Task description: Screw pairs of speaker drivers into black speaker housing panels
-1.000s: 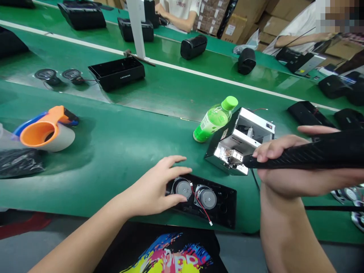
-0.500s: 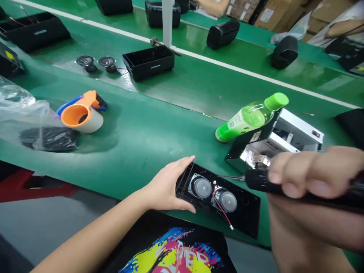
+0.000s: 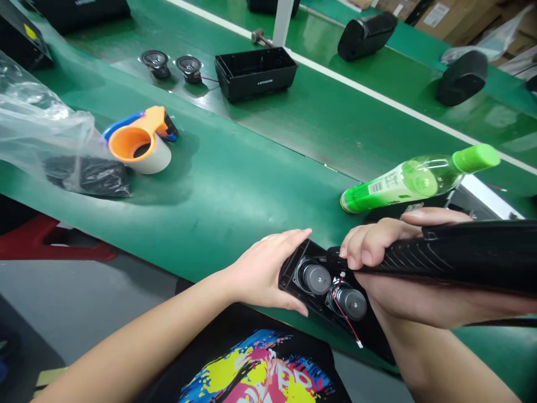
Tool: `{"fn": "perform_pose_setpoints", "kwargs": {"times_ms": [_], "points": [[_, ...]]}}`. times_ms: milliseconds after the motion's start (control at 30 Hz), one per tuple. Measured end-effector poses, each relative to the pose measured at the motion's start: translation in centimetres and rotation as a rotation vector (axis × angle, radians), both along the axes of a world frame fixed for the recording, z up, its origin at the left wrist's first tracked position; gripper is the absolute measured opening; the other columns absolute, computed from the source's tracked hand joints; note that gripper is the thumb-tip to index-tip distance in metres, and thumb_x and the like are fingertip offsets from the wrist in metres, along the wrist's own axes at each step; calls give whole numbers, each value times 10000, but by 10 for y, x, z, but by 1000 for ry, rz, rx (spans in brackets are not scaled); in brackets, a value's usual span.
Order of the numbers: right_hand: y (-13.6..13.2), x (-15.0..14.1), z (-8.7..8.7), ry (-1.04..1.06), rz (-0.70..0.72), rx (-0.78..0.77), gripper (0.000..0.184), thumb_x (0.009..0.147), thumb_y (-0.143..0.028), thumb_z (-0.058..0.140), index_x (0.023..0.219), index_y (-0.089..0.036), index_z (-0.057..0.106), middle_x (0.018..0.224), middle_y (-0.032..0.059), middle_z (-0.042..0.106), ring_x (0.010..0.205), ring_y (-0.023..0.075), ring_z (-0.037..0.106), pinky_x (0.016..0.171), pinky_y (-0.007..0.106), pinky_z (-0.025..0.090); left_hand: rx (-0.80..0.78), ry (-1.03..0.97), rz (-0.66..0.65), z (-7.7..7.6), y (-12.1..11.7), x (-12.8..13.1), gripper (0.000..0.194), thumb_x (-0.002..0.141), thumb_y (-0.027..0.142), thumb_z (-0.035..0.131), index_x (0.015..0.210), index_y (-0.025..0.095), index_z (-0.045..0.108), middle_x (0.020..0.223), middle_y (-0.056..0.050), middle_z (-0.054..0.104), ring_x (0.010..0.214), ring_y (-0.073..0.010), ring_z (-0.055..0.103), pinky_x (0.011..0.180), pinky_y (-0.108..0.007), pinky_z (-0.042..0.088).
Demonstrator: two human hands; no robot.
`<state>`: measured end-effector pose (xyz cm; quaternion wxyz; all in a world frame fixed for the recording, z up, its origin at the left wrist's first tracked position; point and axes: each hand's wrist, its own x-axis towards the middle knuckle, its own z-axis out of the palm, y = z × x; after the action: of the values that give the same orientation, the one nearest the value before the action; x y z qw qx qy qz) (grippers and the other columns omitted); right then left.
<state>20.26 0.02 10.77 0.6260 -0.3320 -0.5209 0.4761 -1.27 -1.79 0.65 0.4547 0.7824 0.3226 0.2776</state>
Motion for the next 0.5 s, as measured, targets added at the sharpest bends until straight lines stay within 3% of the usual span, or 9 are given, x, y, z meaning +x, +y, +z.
{"fn": "perform_pose_setpoints", "kwargs": {"times_ms": [333, 500], "points": [[-1, -3, -6, -34, 0, 8, 731, 808, -938, 680, 1136, -300, 816, 645, 12, 698, 479, 234, 615, 512, 423, 558, 18, -18, 0, -1, 0, 1, 1336, 758, 837, 874, 1775, 249, 237, 1750, -222, 472, 1617, -439, 483, 1312, -662, 430], [-9, -10, -7, -89, -18, 78, 453, 968, -720, 647, 1068, -310, 812, 626, 1, 660, 482, 214, 609, 499, 405, 549, 8, -26, 3, -2, 0, 1, 1342, 750, 836, 880, 1775, 251, 241, 1754, -229, 466, 1615, -450, 482, 1311, -670, 425]]}}
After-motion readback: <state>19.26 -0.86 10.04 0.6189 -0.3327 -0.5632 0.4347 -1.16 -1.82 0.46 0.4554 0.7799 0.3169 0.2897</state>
